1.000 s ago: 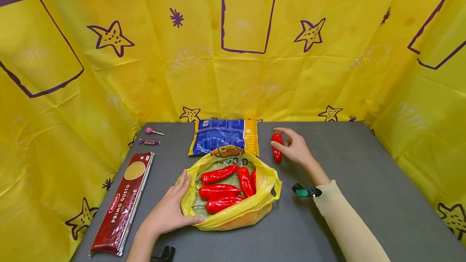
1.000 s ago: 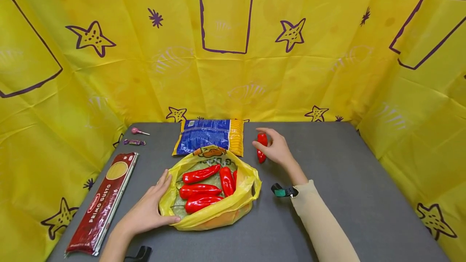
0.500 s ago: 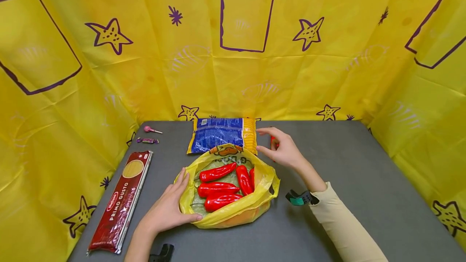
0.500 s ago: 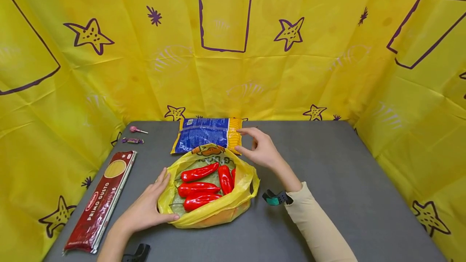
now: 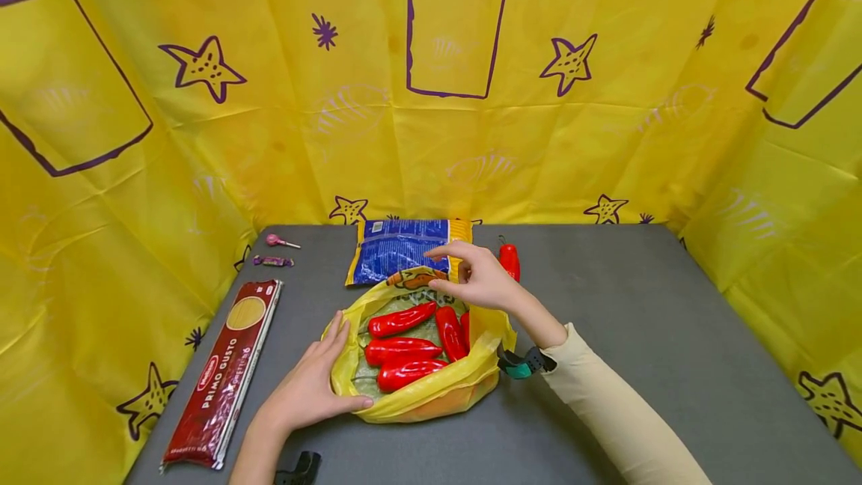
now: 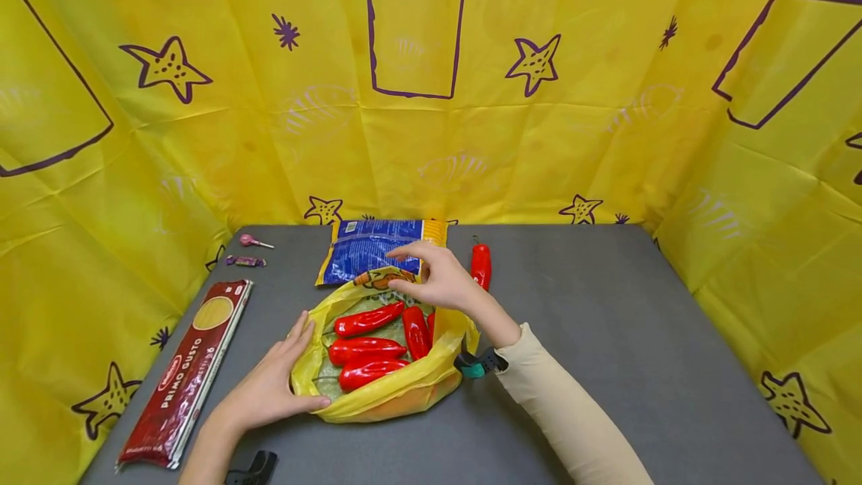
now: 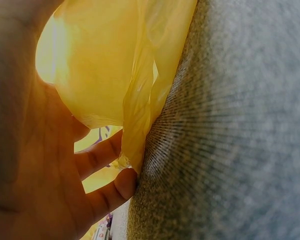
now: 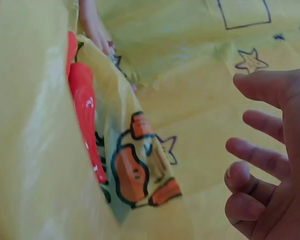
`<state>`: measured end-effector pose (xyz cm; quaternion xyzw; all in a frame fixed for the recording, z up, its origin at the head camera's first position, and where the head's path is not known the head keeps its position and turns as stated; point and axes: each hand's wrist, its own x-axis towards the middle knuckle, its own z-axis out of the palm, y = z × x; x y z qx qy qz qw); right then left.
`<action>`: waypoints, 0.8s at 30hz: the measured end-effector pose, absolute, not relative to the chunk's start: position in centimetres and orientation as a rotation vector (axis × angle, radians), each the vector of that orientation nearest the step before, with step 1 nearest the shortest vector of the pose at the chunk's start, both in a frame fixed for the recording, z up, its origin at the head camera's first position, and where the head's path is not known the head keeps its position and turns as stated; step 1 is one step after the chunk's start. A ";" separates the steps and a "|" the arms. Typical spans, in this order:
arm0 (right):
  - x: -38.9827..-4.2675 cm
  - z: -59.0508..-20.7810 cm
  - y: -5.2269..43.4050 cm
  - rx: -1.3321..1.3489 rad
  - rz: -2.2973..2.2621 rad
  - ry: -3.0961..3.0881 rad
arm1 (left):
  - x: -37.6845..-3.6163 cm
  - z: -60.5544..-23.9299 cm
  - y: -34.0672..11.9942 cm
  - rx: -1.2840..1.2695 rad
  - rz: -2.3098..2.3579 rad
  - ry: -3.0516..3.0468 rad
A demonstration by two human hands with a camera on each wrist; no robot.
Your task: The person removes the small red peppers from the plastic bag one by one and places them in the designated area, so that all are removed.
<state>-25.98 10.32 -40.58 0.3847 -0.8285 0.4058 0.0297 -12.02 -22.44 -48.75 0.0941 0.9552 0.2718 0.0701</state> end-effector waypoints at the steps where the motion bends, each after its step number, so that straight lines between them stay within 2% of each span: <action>1: -26.2 -40.6 9.9 1.222 1.245 -2.553 | -12.0 -48.7 -22.4 0.281 0.821 2.873; 13: -27.6 -39.9 5.2 1.655 1.219 -2.545 | -12.0 -49.0 -22.5 0.278 0.825 2.852; 19: -28.6 -39.6 3.3 1.759 1.191 -2.611 | -12.1 -49.0 -22.6 0.286 0.827 2.859; 24: -29.5 -40.3 2.1 1.809 1.387 -2.693 | -12.1 -49.2 -22.6 0.303 0.826 2.872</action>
